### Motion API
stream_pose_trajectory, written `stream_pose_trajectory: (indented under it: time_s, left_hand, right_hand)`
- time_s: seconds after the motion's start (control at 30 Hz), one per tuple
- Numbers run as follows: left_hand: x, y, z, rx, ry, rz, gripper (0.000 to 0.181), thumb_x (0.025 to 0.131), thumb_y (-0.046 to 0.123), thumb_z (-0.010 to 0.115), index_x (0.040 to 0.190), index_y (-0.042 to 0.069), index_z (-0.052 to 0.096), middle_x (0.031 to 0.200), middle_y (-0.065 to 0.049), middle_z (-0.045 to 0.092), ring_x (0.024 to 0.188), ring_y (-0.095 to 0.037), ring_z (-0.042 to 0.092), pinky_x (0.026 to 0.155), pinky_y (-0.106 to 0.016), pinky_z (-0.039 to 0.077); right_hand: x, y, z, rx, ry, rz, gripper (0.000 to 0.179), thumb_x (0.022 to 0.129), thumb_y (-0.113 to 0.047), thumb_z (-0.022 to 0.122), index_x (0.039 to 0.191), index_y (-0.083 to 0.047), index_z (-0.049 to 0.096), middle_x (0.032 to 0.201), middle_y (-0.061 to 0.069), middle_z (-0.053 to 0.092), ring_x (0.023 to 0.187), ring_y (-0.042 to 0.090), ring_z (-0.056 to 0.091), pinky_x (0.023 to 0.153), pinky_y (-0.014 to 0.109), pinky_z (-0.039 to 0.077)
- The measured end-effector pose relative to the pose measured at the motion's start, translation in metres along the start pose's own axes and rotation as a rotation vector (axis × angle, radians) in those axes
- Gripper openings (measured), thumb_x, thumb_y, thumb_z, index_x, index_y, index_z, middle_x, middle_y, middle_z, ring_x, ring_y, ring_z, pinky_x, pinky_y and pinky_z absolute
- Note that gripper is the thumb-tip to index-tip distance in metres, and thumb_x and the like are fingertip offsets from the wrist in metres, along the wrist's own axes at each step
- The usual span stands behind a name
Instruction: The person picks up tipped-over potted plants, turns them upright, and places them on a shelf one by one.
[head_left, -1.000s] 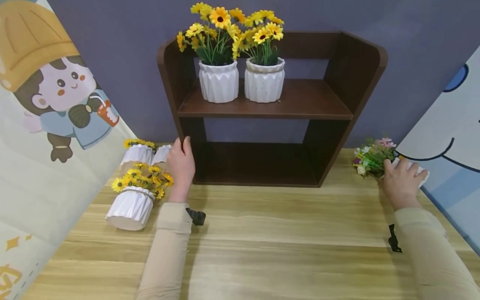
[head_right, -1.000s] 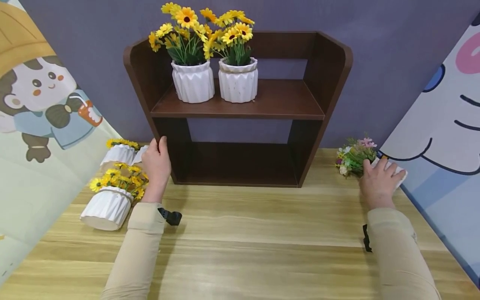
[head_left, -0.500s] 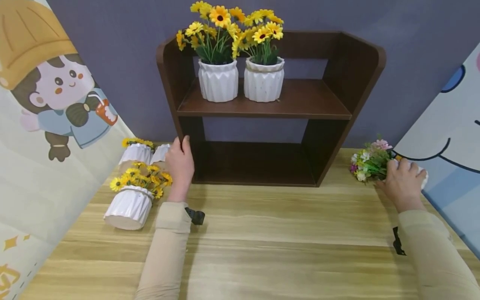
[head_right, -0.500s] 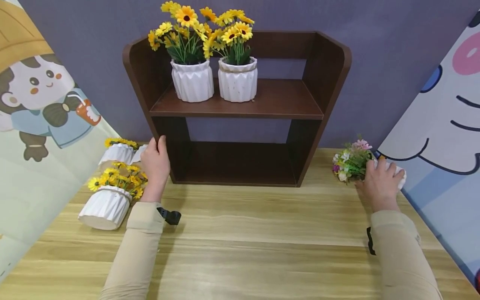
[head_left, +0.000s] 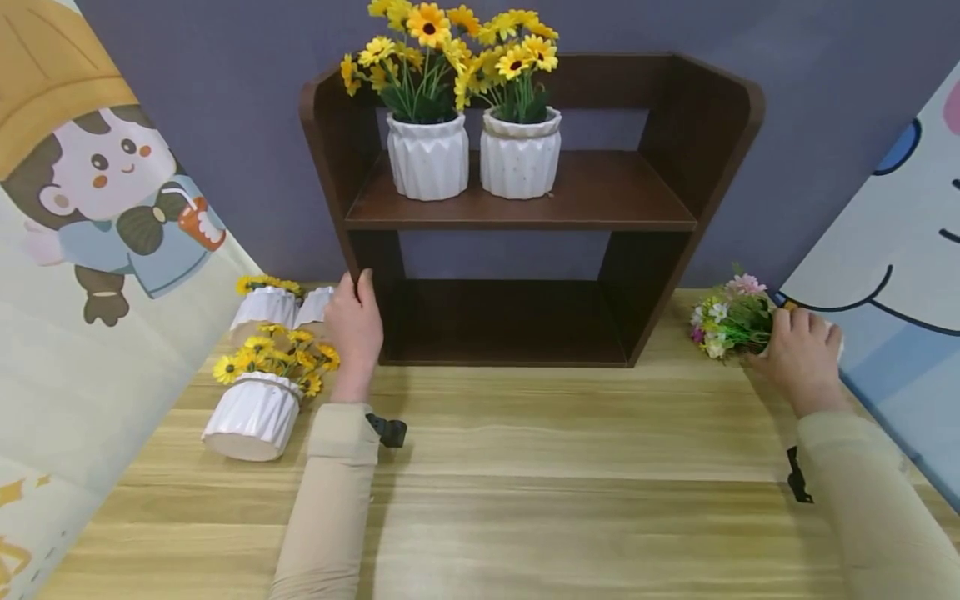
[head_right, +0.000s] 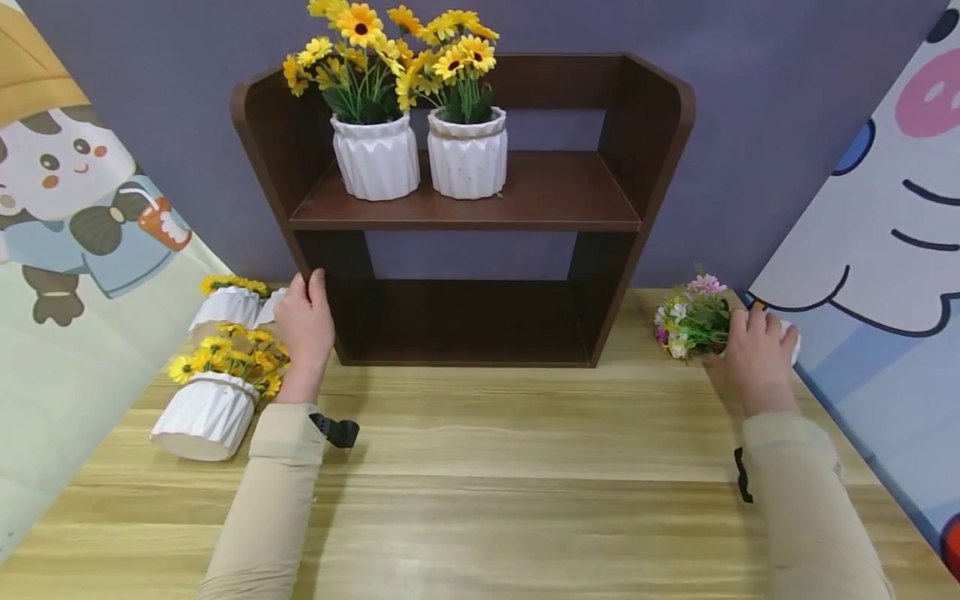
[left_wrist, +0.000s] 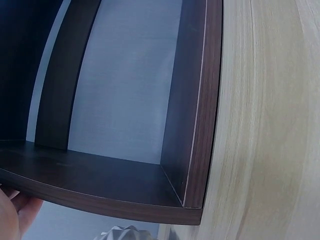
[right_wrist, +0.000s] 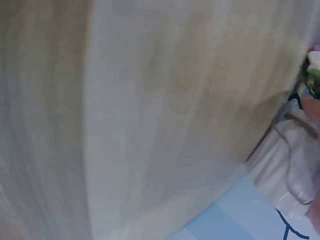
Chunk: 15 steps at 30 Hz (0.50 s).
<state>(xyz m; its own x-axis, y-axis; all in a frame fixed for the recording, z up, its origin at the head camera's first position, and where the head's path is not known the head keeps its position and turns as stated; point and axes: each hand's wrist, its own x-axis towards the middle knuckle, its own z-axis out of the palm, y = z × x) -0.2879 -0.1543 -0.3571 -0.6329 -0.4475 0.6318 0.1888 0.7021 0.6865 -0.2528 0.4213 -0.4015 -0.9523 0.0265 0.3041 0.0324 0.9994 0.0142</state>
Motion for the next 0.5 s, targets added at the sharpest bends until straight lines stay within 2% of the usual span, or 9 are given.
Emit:
stream_pose_trajectory:
  time_s: [0.23, 0.37, 0.5]
  left_hand:
    - [0.000, 0.000, -0.002, -0.006, -0.010, 0.001, 0.039, 0.095, 0.034, 0.043, 0.079, 0.001, 0.053, 0.074, -0.022, 0.058, 0.071, -0.044, 0.056, 0.060, -0.051, 0.038]
    - [0.000, 0.000, -0.002, -0.006, -0.009, 0.000, 0.039, 0.095, 0.035, 0.043, 0.079, 0.001, 0.054, 0.075, -0.022, 0.059, 0.072, -0.044, 0.056, 0.061, -0.051, 0.038]
    - [0.000, 0.001, -0.002, -0.012, -0.011, 0.001, 0.042, 0.095, 0.038, 0.041, 0.079, 0.001, 0.053, 0.072, -0.021, 0.056, 0.069, -0.043, 0.055, 0.059, -0.050, 0.038]
  right_hand:
    - [-0.001, -0.002, 0.011, 0.020, 0.045, -0.006, 0.091, 0.065, -0.024, 0.077, 0.125, 0.017, 0.022, 0.119, 0.040, 0.024, 0.109, 0.058, 0.020, 0.090, 0.070, 0.007]
    - [0.004, -0.002, 0.011, 0.046, 0.040, 0.009, 0.089, 0.067, -0.022, 0.074, 0.124, 0.020, 0.021, 0.120, 0.042, 0.022, 0.110, 0.059, 0.018, 0.090, 0.070, 0.006]
    - [0.008, 0.001, 0.007, 0.105, 0.054, -0.004, 0.086, 0.065, -0.024, 0.076, 0.120, 0.020, 0.026, 0.117, 0.041, 0.026, 0.105, 0.060, 0.022, 0.088, 0.069, 0.010]
